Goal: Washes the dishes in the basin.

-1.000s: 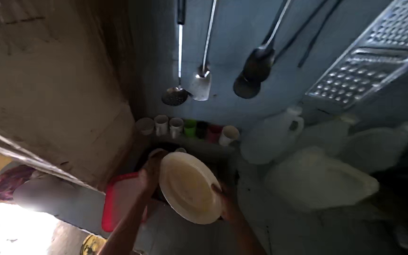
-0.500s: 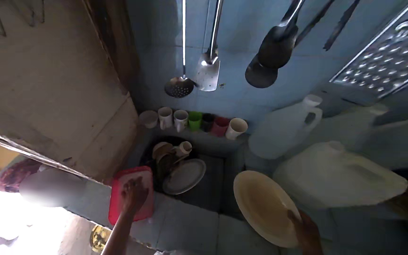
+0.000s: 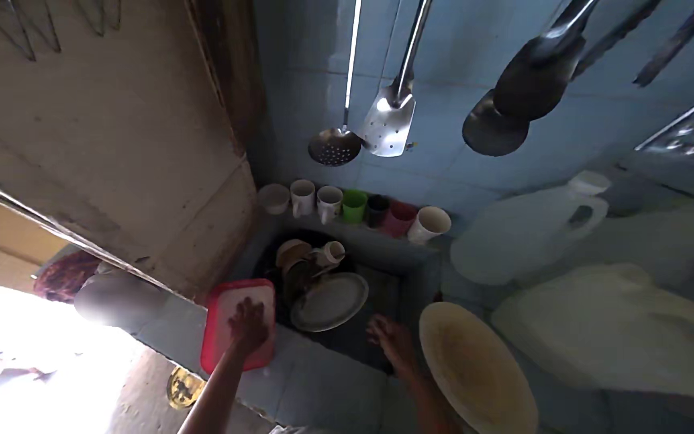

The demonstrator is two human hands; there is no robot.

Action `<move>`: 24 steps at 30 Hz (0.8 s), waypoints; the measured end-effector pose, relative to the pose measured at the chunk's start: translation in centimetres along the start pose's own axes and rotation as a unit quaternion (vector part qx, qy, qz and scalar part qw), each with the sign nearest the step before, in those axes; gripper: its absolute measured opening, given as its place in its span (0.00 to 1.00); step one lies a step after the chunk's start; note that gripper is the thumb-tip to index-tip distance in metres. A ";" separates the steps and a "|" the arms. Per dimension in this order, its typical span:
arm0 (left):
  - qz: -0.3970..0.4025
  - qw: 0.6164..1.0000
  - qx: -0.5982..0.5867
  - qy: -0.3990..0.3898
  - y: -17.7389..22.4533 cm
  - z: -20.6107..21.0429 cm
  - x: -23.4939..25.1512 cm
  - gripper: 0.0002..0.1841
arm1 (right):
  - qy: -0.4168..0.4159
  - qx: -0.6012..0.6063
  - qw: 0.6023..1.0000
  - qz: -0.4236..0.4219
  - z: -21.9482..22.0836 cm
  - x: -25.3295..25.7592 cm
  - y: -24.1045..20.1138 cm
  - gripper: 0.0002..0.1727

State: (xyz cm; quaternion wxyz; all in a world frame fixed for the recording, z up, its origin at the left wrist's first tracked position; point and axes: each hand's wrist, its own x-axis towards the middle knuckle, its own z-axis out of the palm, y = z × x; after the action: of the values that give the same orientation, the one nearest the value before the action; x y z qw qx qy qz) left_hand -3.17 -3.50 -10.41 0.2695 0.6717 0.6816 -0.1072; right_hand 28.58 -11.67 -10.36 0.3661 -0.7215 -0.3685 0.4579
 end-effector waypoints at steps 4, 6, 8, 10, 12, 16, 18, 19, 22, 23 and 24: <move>0.004 1.000 -0.015 0.001 -0.3 0.2 0.1 0.39 | -0.120 0.155 0.969 0.151 5.3 2.5 -1.1 0.30; 0.003 1.000 -0.021 -0.001 -0.2 0.1 -0.1 0.39 | -0.097 0.185 0.963 0.171 6.8 3.6 -1.2 0.28; 0.006 1.000 -0.020 0.000 -0.3 0.2 0.0 0.38 | -0.059 0.218 0.957 0.181 7.7 4.5 -1.3 0.26; 0.006 1.000 -0.018 0.002 -0.3 0.2 0.1 0.39 | -0.030 0.233 0.958 0.167 7.7 4.7 -2.4 0.24; 0.002 1.000 -0.015 -0.001 -0.2 0.1 0.0 0.39 | -0.003 0.187 0.973 0.136 7.0 4.3 -4.0 0.24; 0.007 1.000 -0.018 0.006 -0.3 0.2 -0.2 0.38 | 0.022 -0.002 0.998 0.050 3.4 3.1 -5.9 0.27; 0.024 0.999 -0.024 0.013 -0.8 -0.1 -0.3 0.37 | 0.052 -0.025 0.998 0.015 1.8 2.2 -6.5 0.25; 0.035 0.998 -0.037 0.026 -1.1 -0.3 -0.4 0.38 | 0.059 -0.015 0.998 -0.004 1.1 1.7 -6.7 0.25; 0.061 0.995 -0.045 0.068 -2.1 -0.4 -0.8 0.38 | 0.080 0.081 0.992 -0.052 -0.3 -0.2 -7.0 0.24; 0.065 0.995 -0.039 0.066 -2.3 -0.4 -0.9 0.39 | 0.087 0.140 0.985 -0.059 -0.2 -0.6 -6.9 0.23; 0.066 0.995 -0.039 0.059 -2.6 -0.4 -1.1 0.39 | 0.089 0.205 0.973 -0.061 0.0 -1.0 -6.7 0.22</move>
State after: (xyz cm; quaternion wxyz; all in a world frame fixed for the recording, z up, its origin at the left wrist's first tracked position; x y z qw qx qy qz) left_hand -5.90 -4.39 -10.07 0.2611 0.7092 0.6545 -0.0232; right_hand 26.98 -9.48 -4.18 0.5651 -0.6450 -0.2756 0.4344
